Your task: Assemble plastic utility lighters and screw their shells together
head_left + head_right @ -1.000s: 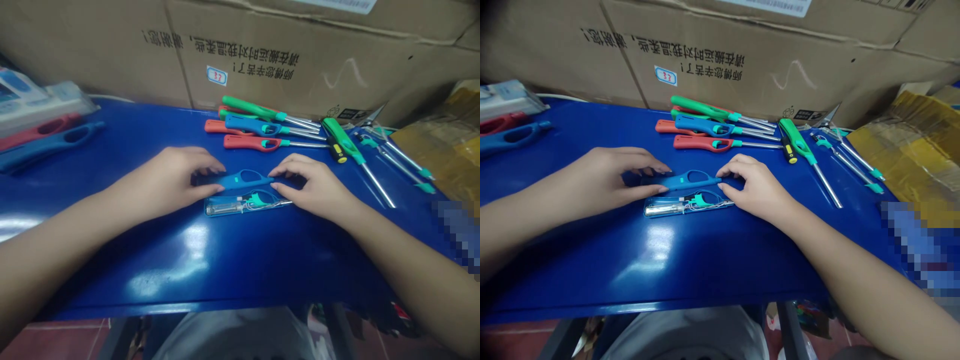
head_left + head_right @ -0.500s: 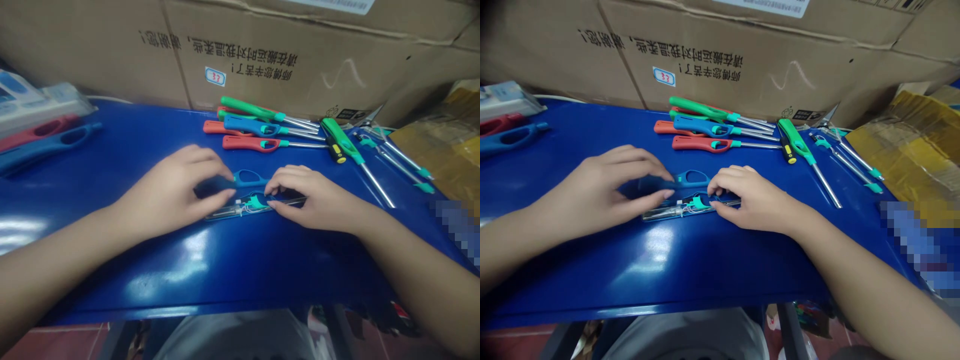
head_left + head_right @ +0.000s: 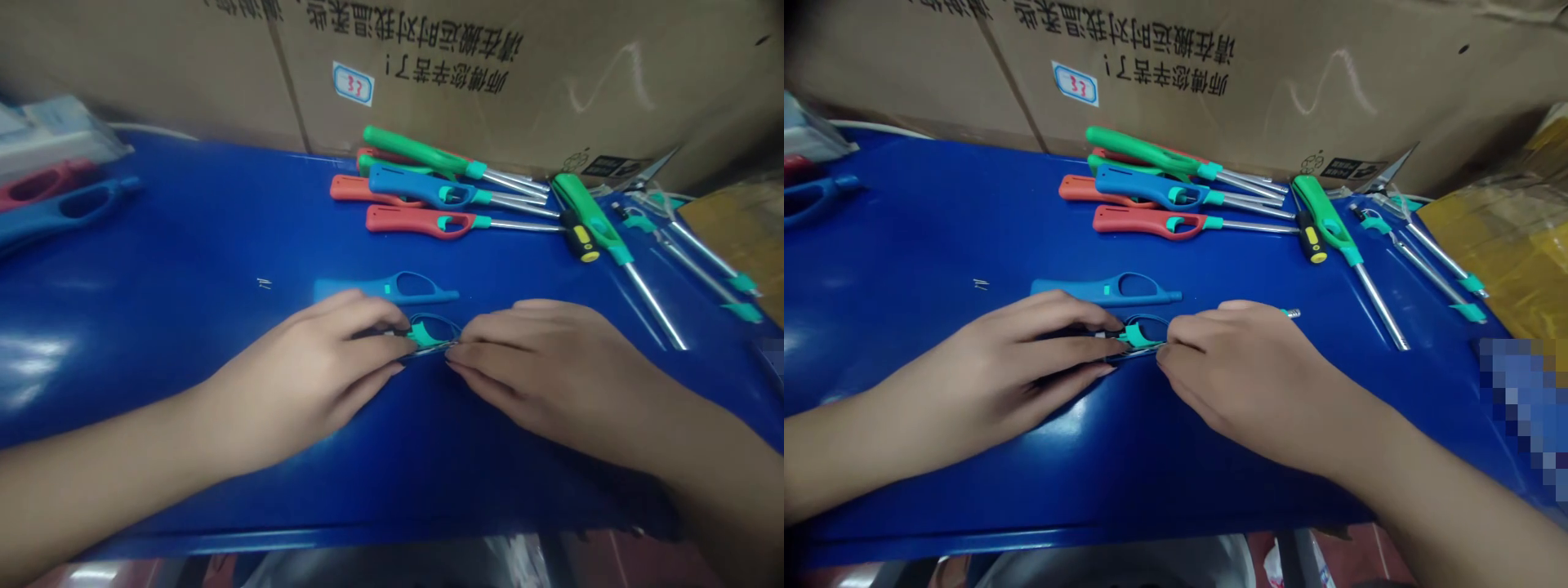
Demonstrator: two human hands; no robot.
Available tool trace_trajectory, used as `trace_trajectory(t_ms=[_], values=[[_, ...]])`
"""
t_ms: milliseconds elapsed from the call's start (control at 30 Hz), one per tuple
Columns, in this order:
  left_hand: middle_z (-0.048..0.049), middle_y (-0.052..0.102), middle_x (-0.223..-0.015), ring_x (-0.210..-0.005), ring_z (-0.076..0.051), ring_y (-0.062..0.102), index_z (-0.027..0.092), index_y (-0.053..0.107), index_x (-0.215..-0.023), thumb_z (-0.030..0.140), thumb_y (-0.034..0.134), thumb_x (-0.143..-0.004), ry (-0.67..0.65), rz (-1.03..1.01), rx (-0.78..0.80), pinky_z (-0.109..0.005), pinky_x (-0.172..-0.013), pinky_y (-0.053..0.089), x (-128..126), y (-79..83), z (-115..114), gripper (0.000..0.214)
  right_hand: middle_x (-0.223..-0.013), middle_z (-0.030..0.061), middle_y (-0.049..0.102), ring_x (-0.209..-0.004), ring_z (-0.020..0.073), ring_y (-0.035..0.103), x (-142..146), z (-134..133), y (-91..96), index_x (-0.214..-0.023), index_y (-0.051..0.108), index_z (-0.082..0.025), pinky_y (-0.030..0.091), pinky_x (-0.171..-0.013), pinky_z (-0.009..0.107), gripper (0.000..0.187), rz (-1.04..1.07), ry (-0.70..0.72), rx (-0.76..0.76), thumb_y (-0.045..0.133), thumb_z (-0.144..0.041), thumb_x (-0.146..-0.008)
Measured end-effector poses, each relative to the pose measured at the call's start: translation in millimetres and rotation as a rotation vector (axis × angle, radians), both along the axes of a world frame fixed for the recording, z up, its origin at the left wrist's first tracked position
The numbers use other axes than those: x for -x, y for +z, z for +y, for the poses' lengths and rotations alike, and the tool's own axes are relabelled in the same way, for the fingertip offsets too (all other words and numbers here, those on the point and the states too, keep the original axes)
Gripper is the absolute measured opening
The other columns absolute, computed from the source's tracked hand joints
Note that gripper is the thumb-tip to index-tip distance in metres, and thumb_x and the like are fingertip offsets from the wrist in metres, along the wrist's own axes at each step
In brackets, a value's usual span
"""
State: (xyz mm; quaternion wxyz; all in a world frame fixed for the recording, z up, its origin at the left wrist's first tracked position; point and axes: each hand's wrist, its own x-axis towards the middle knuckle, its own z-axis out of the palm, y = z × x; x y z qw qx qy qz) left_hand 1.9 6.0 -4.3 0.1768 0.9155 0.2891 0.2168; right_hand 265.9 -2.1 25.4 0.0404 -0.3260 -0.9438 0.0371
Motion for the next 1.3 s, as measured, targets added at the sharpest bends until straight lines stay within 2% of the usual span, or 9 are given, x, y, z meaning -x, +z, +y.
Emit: trace_trajectory(t_ms=[133,333,500,733,900,1067,1300], values=[[-0.0065,0.065,-0.118,-0.107,-0.019,0.061,0.021,0.072,-0.118,0.016,0.057,-0.100,0.037,-0.011,0.073,-0.032,-0.093,0.051,-1.2,5.4,-2.3,0.024,-0.098,0.0040,0.072,-0.074,0.0185,0.063,-0.9,-1.5,1.6,-0.107,0.072,-0.023,0.034,-0.062,0.035,0.024,-0.042,-0.079,-0.040,0.049,-0.024,-0.103],[-0.0056,0.064,-0.117,-0.107,-0.018,0.060,0.021,0.070,-0.114,0.013,0.055,-0.100,0.063,-0.018,0.147,-0.032,-0.092,0.052,-2.0,8.9,-3.3,0.022,-0.107,0.0018,0.068,-0.076,0.0154,0.064,-1.1,1.5,-0.5,-0.109,0.067,-0.027,0.035,-0.057,0.031,0.021,0.011,-0.138,0.120,0.047,-0.029,-0.105],[-0.0045,0.063,-0.118,-0.109,-0.017,0.059,0.021,0.069,-0.112,0.013,0.056,-0.100,0.063,-0.033,0.149,-0.030,-0.093,0.050,-1.8,7.2,-4.1,0.020,-0.108,0.0025,0.065,-0.081,0.0162,0.064,2.4,-1.1,-3.5,-0.114,0.063,-0.026,0.040,-0.061,0.031,0.016,0.090,-0.173,0.208,0.052,-0.027,-0.103],[-0.0037,0.063,-0.116,-0.107,-0.018,0.059,0.024,0.069,-0.113,0.014,0.056,-0.099,0.059,-0.045,0.149,-0.030,-0.090,0.051,-1.6,5.7,-3.3,0.021,-0.101,0.0003,0.062,-0.075,0.0137,0.060,6.6,1.4,-0.4,-0.098,0.062,-0.024,0.041,-0.061,0.029,0.007,0.147,-0.206,0.312,0.055,-0.023,-0.100],[-0.0051,0.064,-0.114,-0.107,-0.019,0.061,0.023,0.069,-0.111,0.014,0.057,-0.098,0.059,-0.063,0.138,-0.031,-0.089,0.053,-0.9,6.3,-2.6,0.020,-0.100,0.0000,0.062,-0.072,0.0126,0.057,7.7,0.5,0.1,-0.105,0.060,-0.023,0.040,-0.058,0.028,0.008,0.202,-0.228,0.296,0.060,-0.020,-0.097],[-0.0036,0.063,-0.116,-0.106,-0.015,0.063,0.024,0.069,-0.113,0.013,0.059,-0.098,0.060,-0.089,0.142,-0.027,-0.091,0.053,0.0,6.7,-1.5,0.021,-0.102,0.0003,0.060,-0.071,0.0125,0.055,7.0,0.2,-2.2,-0.096,0.061,-0.023,0.038,-0.058,0.029,0.005,0.158,-0.238,0.309,0.056,-0.023,-0.099],[-0.0048,0.065,-0.114,-0.105,-0.018,0.064,0.022,0.071,-0.110,0.013,0.059,-0.097,0.062,-0.100,0.137,-0.029,-0.089,0.053,-1.7,8.1,-1.3,0.020,-0.098,-0.0009,0.059,-0.072,0.0117,0.054,6.2,1.0,-1.2,-0.095,0.060,-0.023,0.038,-0.060,0.027,0.002,0.175,-0.223,0.368,0.059,-0.023,-0.096]])
